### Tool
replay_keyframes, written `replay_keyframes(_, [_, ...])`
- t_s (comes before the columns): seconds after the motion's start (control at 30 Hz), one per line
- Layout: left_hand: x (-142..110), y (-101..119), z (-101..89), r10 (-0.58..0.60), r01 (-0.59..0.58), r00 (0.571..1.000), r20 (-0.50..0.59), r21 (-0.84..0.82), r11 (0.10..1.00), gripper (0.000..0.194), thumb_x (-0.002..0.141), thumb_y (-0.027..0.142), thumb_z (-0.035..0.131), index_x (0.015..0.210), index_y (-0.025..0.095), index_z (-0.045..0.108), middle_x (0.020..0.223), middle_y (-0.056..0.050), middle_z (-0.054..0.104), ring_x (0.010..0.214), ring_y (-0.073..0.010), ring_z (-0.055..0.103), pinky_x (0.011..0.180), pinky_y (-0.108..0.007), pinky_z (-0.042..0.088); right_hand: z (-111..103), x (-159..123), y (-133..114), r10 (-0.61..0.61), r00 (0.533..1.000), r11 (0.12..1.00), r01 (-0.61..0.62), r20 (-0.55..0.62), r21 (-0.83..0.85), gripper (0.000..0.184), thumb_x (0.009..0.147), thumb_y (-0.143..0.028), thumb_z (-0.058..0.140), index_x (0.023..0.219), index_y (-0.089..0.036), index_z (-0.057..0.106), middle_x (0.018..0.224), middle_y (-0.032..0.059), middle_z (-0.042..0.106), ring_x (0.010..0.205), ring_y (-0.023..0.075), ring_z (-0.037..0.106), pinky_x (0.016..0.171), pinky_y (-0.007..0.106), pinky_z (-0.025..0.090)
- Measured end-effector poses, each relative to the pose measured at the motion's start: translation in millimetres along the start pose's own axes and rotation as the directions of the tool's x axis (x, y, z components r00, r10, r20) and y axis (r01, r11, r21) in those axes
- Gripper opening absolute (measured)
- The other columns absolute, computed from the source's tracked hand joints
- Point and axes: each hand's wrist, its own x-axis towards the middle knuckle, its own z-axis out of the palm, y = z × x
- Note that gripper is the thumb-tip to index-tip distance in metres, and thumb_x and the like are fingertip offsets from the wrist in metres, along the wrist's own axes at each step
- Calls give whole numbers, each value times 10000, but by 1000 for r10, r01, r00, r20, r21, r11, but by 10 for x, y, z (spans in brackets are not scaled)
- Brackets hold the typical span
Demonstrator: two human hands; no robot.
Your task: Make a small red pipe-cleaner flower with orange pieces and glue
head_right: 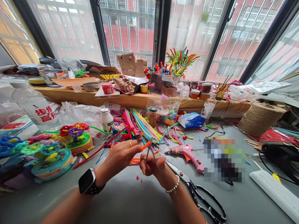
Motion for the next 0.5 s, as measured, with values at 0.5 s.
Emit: replay_keyframes(0.5, [2,-25,16,-30,30,999,-12,2,1000,227,835,179,333,749,189,543,566,23,439,515,-103,391,484,-212,281,-22,33,11,-94,968,983,52,-234,-178,579,554,-703,474,364,-160,401,448,-36,303,477,97,276,513,255,233])
